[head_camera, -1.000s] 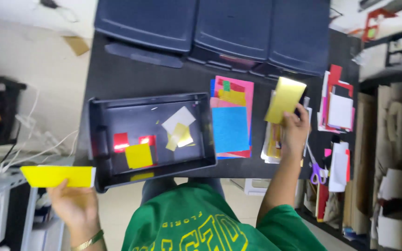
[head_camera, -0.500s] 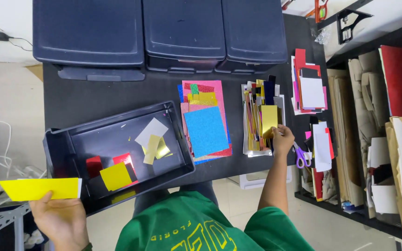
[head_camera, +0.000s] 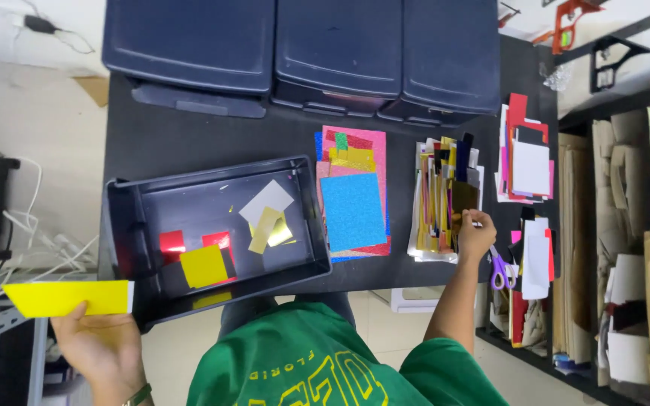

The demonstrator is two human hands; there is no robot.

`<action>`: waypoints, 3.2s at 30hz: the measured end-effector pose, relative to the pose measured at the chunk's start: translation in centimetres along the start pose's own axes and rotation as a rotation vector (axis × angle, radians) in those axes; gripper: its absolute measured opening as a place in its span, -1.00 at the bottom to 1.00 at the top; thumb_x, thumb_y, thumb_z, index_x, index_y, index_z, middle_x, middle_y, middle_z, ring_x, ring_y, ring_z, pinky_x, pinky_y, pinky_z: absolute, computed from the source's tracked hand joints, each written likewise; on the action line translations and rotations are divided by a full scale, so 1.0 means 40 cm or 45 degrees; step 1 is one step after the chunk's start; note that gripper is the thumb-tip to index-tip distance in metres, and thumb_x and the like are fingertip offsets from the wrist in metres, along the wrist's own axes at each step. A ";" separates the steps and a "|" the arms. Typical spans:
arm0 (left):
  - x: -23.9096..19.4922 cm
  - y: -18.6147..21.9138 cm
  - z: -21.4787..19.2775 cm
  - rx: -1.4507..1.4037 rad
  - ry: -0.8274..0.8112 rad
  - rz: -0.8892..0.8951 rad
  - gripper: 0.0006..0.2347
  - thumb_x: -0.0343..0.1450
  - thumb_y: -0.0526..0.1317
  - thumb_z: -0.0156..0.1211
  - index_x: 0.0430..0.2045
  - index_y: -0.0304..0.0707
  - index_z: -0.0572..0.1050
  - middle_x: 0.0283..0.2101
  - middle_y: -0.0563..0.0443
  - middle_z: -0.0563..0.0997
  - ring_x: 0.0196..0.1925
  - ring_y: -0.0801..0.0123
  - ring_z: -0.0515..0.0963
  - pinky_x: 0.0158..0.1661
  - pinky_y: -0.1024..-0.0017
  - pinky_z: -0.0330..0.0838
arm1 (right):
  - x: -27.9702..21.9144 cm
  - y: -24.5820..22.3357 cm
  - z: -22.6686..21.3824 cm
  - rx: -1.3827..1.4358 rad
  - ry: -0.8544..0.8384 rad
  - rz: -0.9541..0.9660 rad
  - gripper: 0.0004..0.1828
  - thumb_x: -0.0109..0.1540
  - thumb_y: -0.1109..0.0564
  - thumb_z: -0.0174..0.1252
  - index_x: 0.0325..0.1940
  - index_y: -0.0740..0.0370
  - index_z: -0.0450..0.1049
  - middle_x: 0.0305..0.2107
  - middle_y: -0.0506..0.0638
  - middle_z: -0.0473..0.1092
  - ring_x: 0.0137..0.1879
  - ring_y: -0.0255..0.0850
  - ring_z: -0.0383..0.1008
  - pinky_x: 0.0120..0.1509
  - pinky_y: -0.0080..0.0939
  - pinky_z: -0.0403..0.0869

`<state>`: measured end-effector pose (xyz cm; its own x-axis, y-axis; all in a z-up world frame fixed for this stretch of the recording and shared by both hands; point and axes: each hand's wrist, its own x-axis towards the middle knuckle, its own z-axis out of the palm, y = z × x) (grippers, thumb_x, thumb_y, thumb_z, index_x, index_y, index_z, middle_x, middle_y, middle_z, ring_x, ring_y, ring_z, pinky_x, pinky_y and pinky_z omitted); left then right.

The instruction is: The person sorts small colored paper pieces from a black plastic tray into piles on a table. They pick up individual sheets, separate them by color, and place them into growing stacks. The person handles white, gold, green, blue, yellow, red, and purple papers throughout the clip.

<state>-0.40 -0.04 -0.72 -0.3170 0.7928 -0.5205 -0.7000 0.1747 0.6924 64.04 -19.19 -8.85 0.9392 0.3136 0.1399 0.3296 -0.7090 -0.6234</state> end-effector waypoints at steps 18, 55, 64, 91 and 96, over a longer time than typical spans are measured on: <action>-0.013 0.036 -0.053 -0.048 0.182 0.103 -0.67 0.41 -0.30 0.03 0.09 0.02 0.34 0.06 0.08 0.57 0.14 0.31 0.61 0.19 0.31 0.56 | -0.583 -0.615 0.455 -0.610 -1.263 -1.957 -0.61 0.09 0.21 0.35 -0.02 -0.08 0.57 -0.07 -0.09 0.35 0.11 -0.10 0.29 0.20 -0.03 0.35; -0.220 -0.282 0.375 0.170 -0.292 -0.003 -0.58 0.31 -0.41 -0.06 0.08 -0.08 0.44 0.17 0.04 0.61 0.19 0.29 0.63 0.22 0.39 0.55 | 0.035 0.118 -0.276 0.679 0.019 0.151 -0.58 0.29 0.18 0.29 -0.53 -0.05 0.23 -0.61 -0.32 0.10 -0.41 -0.55 0.09 -0.29 -0.47 0.16; -0.311 -0.421 0.405 -0.078 -0.223 0.140 -0.65 0.22 -0.39 0.10 -0.12 -0.07 0.50 -0.02 0.07 0.61 0.07 0.26 0.60 0.07 0.34 0.49 | 0.339 0.836 -0.315 -0.376 0.104 0.308 -0.58 0.13 -0.23 0.41 -0.13 0.08 0.70 -0.44 -0.05 0.57 -0.29 -0.37 0.53 -0.22 -0.17 0.45; -0.238 -0.364 -0.211 0.406 -0.032 0.278 -0.67 0.24 -0.52 -0.22 -0.27 -0.37 0.53 -0.42 -0.05 0.58 -0.39 0.35 0.58 -0.33 0.45 0.52 | -0.705 -0.671 0.354 0.176 -1.637 -1.457 -0.55 0.15 0.16 0.37 0.12 0.16 0.53 -0.10 0.09 0.53 0.17 0.10 0.42 0.31 0.09 0.38; -0.131 -0.281 -0.420 0.341 0.024 0.286 -0.65 0.23 -0.52 -0.21 -0.22 -0.39 0.52 -0.37 -0.11 0.61 -0.34 0.30 0.61 -0.29 0.39 0.55 | -0.855 -0.773 0.438 -0.469 -1.711 -1.382 -0.34 0.07 0.04 0.46 0.21 0.23 0.46 0.12 0.14 0.38 0.29 0.17 0.29 0.31 0.19 0.38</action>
<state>-1.63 -15.97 -14.18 -0.4579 0.8182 -0.3478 -0.4195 0.1461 0.8959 20.03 3.06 -7.83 -0.3567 0.8162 -0.4545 0.8739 0.1197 -0.4711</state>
